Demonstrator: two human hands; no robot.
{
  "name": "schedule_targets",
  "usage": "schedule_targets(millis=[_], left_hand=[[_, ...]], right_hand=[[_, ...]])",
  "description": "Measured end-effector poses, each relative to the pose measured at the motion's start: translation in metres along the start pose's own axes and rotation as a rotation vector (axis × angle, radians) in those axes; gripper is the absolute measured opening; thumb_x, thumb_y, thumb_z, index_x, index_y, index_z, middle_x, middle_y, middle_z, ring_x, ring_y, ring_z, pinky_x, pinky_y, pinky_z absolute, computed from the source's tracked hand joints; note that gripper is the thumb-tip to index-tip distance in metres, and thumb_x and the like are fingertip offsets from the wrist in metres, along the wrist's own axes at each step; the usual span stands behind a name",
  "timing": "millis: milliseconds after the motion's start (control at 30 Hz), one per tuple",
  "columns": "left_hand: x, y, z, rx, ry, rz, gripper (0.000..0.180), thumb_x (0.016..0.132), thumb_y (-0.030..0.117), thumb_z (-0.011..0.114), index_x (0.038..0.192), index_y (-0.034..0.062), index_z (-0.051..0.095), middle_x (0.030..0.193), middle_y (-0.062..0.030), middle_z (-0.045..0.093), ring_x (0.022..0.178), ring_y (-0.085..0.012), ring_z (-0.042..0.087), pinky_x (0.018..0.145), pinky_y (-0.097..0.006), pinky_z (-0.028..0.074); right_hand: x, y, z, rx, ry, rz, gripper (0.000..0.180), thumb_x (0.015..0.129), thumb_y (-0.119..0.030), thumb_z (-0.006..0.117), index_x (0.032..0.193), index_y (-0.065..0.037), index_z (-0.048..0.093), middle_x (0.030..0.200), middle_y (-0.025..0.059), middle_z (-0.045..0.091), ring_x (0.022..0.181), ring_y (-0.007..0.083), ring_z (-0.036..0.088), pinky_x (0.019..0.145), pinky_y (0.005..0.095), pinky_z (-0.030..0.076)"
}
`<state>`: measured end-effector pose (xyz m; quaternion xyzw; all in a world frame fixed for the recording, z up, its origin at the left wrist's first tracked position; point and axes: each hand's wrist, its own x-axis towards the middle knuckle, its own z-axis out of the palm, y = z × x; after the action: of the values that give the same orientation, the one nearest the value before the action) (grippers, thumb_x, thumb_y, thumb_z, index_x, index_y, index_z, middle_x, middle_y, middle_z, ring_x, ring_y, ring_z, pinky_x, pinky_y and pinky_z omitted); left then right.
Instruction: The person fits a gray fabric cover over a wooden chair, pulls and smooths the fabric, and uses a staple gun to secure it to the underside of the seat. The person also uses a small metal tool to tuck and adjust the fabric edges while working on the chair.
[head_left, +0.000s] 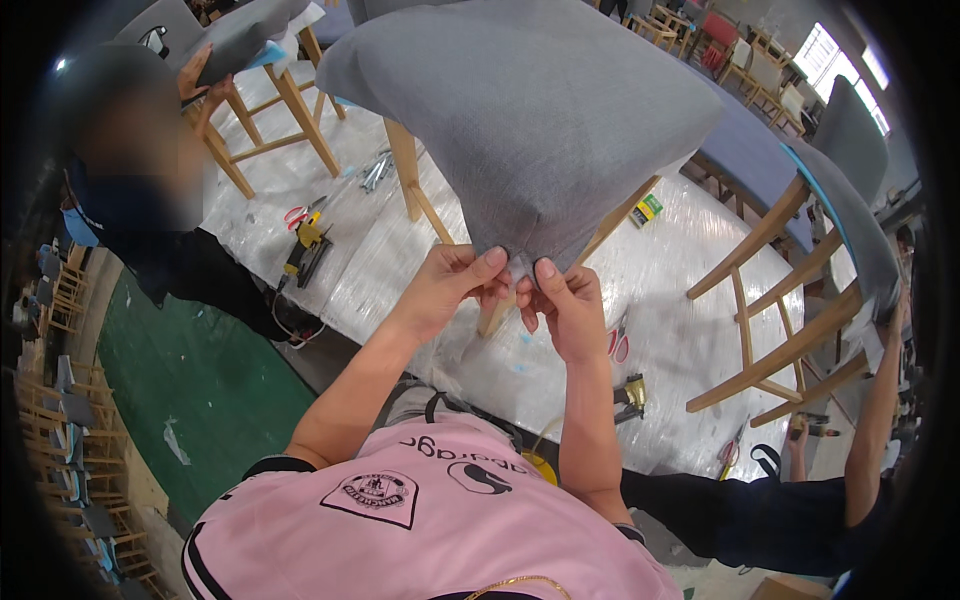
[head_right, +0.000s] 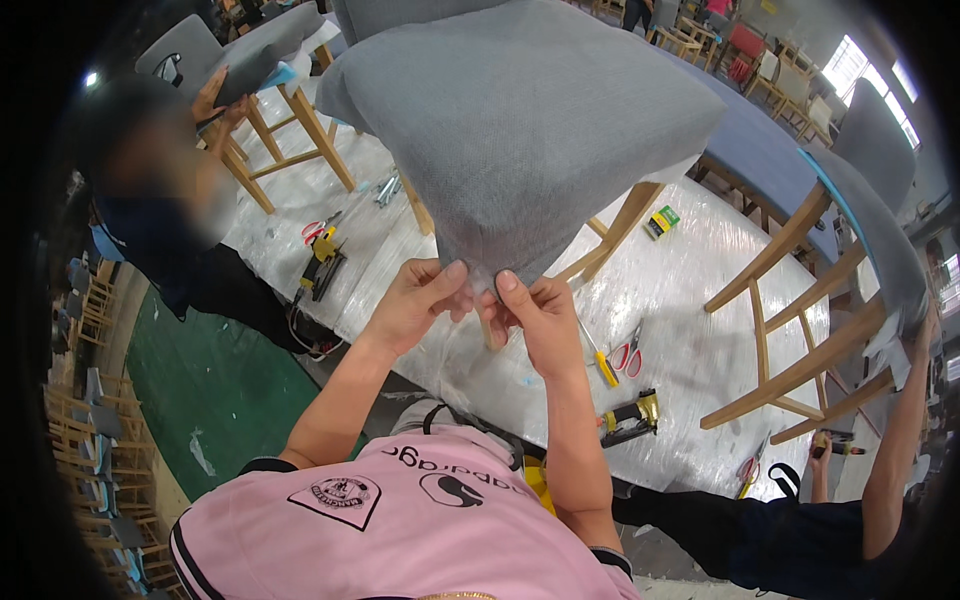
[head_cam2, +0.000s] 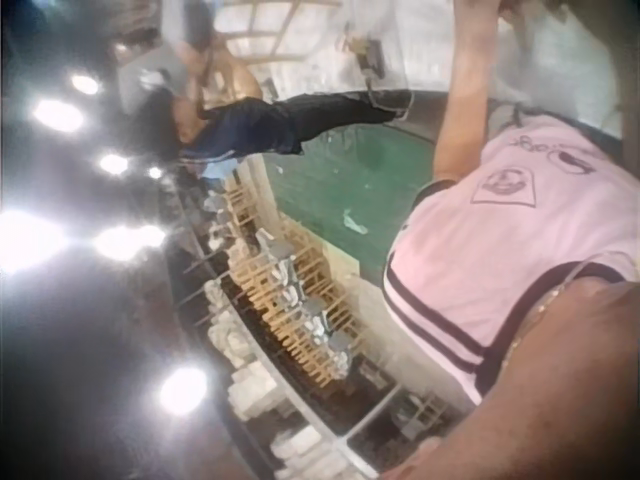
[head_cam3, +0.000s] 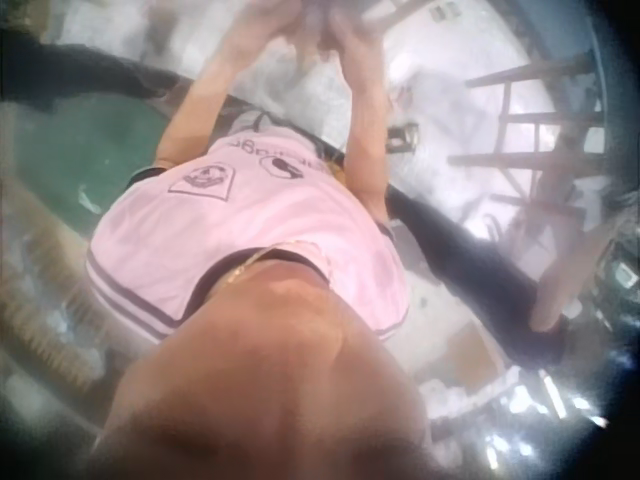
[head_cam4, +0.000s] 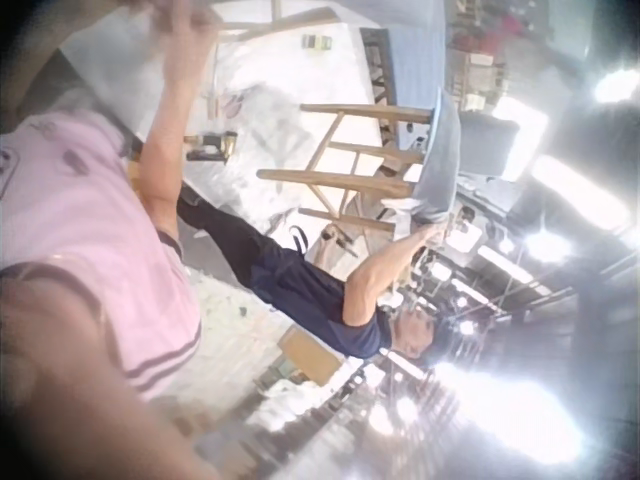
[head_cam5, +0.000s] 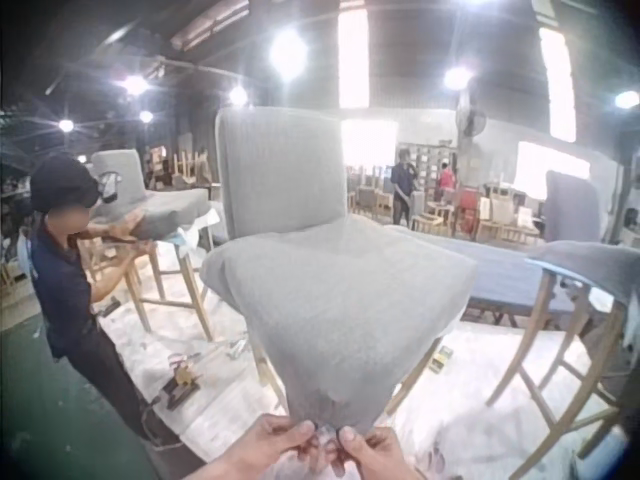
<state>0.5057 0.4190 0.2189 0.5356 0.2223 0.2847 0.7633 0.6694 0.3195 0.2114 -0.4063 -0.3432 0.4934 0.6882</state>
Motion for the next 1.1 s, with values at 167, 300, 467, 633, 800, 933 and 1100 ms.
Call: schedule_targets(millis=[167,300,467,633,800,933,1100], left_hand=[[0.000,-0.042,-0.006,-0.047,-0.004,0.144,0.042,0.097,0.043,0.068,0.086,0.0023,0.067,0.073,-0.0024,0.065,0.065,-0.0106,0.059,0.062,-0.026,0.045],[0.000,-0.054,-0.010,-0.055,-0.016,0.175,0.041,0.097,0.044,0.068,0.088,0.0035,0.067,0.074,-0.0015,0.064,0.065,-0.0099,0.058,0.060,-0.027,0.044],[0.001,-0.048,-0.006,0.059,0.021,0.162,0.040,0.100,0.043,0.063,0.088,0.0052,0.064,0.071,-0.0015,0.062,0.064,-0.0127,0.056,0.064,-0.030,0.045],[0.001,-0.025,-0.007,0.302,0.196,0.369,0.032,0.096,0.034,0.071,0.093,0.0033,0.064,0.086,-0.0051,0.065,0.080,-0.0151,0.060,0.074,-0.031,0.048],[0.033,0.030,0.019,0.602,0.483,1.246,0.038,0.078,0.031,0.086,0.101,0.0092,0.065,0.120,-0.0091,0.062,0.127,-0.0257,0.046,0.107,-0.045,0.035],[0.058,0.052,0.051,1.287,0.365,1.275,0.050,0.080,0.032,0.085,0.119,0.0110,0.062,0.134,-0.0131,0.058,0.136,-0.0352,0.042,0.113,-0.052,0.029],[0.072,0.041,0.033,1.217,0.342,1.380,0.051,0.074,0.031,0.086,0.118,0.0162,0.066,0.137,-0.0098,0.059,0.135,-0.0344,0.043,0.114,-0.051,0.025]], right_hand=[[-0.008,0.035,0.005,-0.079,0.100,-0.183,0.044,0.099,-0.042,0.065,0.081,-0.001,0.067,0.065,0.0033,0.062,0.053,0.0106,0.054,0.048,0.0253,0.041],[-0.007,0.052,-0.002,-0.142,0.071,-0.236,0.045,0.098,-0.044,0.066,0.081,-0.002,0.065,0.065,0.0030,0.059,0.052,0.0110,0.053,0.047,0.0258,0.040],[0.001,0.061,0.002,-0.124,0.105,-0.311,0.047,0.099,-0.044,0.065,0.080,-0.001,0.066,0.058,0.0000,0.054,0.050,0.0089,0.050,0.047,0.0250,0.036],[0.008,0.060,0.010,-0.090,0.124,-0.322,0.047,0.099,-0.042,0.065,0.077,0.000,0.067,0.055,-0.0005,0.053,0.048,0.0087,0.050,0.046,0.0253,0.036],[0.010,0.066,0.011,-0.071,0.148,-0.352,0.046,0.100,-0.040,0.065,0.077,0.000,0.067,0.054,-0.0004,0.053,0.048,0.0084,0.050,0.046,0.0253,0.036],[0.010,0.063,0.016,-0.026,0.132,-0.344,0.045,0.101,-0.039,0.064,0.078,0.000,0.068,0.053,-0.0007,0.053,0.048,0.0083,0.051,0.046,0.0261,0.036],[0.007,0.066,-0.003,-0.082,0.003,-0.221,0.035,0.101,-0.030,0.063,0.083,-0.001,0.069,0.063,0.0008,0.061,0.055,0.0085,0.056,0.051,0.0259,0.043]])
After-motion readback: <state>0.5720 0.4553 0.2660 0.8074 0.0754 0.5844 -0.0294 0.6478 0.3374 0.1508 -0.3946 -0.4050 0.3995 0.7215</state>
